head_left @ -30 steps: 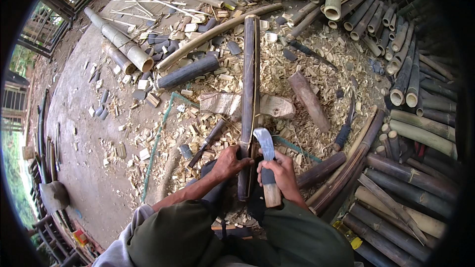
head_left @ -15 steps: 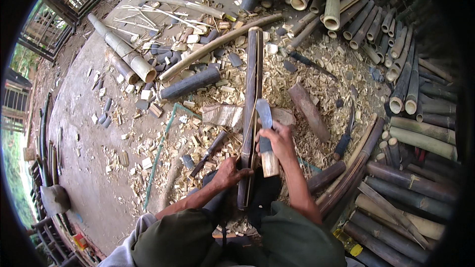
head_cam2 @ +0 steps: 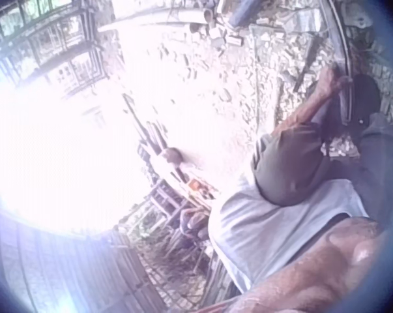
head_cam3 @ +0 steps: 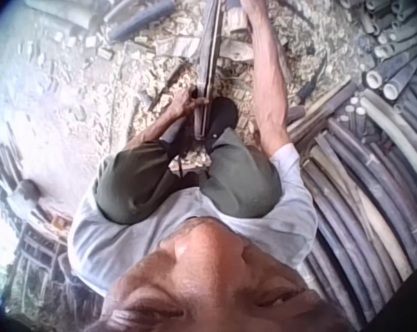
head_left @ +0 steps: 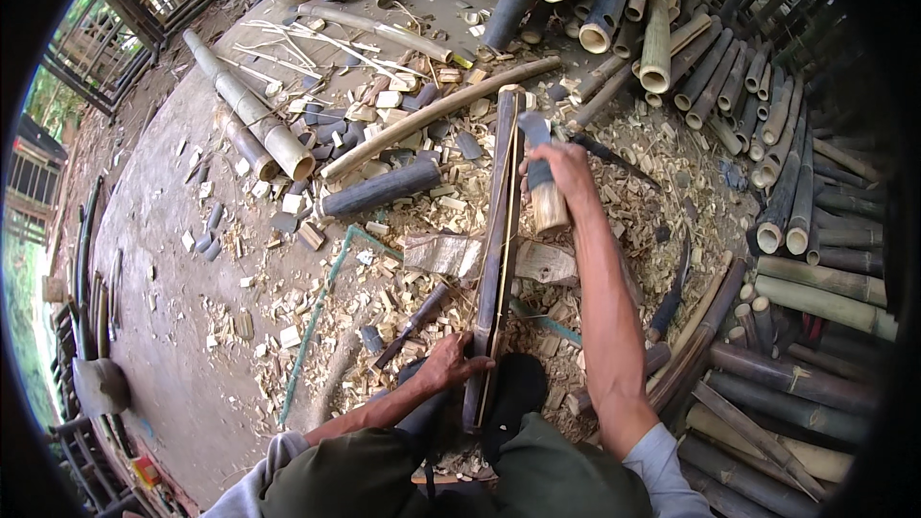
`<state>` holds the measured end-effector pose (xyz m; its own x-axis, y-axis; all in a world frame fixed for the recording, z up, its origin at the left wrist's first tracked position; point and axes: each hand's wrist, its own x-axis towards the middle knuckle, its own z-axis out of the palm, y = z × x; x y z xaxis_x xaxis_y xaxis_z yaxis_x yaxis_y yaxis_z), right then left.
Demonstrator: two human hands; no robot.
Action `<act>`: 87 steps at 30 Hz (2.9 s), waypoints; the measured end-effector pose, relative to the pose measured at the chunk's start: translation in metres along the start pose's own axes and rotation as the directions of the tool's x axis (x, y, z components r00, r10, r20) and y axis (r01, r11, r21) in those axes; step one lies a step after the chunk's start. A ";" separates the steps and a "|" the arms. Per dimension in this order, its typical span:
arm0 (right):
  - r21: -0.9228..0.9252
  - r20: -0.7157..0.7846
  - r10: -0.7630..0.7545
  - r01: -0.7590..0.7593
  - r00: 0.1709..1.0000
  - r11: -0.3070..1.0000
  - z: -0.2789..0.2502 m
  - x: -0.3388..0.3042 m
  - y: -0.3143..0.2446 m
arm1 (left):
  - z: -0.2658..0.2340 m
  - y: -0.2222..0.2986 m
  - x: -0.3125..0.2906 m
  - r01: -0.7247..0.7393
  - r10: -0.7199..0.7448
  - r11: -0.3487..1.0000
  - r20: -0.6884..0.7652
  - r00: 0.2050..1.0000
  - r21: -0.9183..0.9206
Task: The person splits a long bamboo pole lengthwise using a machete and a wooden mallet. They position the machete blade against the bamboo, strike the handle with the mallet to drive the blade into the material, and then pull the split sections apart to separate them.
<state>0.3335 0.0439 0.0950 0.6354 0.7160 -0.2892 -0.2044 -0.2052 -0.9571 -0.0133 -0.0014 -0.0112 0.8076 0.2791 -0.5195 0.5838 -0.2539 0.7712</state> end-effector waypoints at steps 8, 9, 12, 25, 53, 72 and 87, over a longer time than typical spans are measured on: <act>0.152 0.035 0.105 -0.109 0.994 0.982 0.005 -0.009 -0.050 | -0.006 -0.007 -0.005 -0.014 0.008 0.991 -0.040 0.999 -0.136; 0.270 0.040 0.055 -0.064 0.998 0.961 -0.002 -0.029 -0.041 | -0.002 -0.006 -0.007 -0.028 0.016 0.978 -0.060 0.998 -0.208; 0.417 0.052 -0.070 0.042 0.996 0.908 -0.006 -0.113 -0.008 | 0.003 0.003 -0.003 -0.066 0.058 0.978 -0.048 0.997 -0.196; -0.509 0.065 0.177 -0.120 0.982 0.852 0.007 -0.326 0.080 | -0.009 0.041 0.009 -0.070 0.018 0.973 -0.231 0.973 -0.220; -0.587 0.144 0.477 -0.313 0.867 0.746 0.007 -0.259 0.052 | 0.022 0.022 0.019 -0.020 0.039 0.998 -0.325 0.945 0.062; -0.388 0.029 0.530 -0.479 0.847 0.787 0.029 -0.255 0.075 | 0.023 0.017 0.032 0.034 0.013 0.993 -0.394 0.919 0.112; -0.599 0.024 0.240 -0.178 0.971 0.780 0.020 -0.310 0.071 | 0.013 0.027 0.017 -0.052 0.044 0.998 -0.316 0.948 -0.019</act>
<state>0.1077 -0.1793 0.1168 0.5499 0.6616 -0.5098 0.1736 -0.6876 -0.7050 0.0171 -0.0153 -0.0043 0.7647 0.5459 -0.3425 0.5391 -0.2507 0.8040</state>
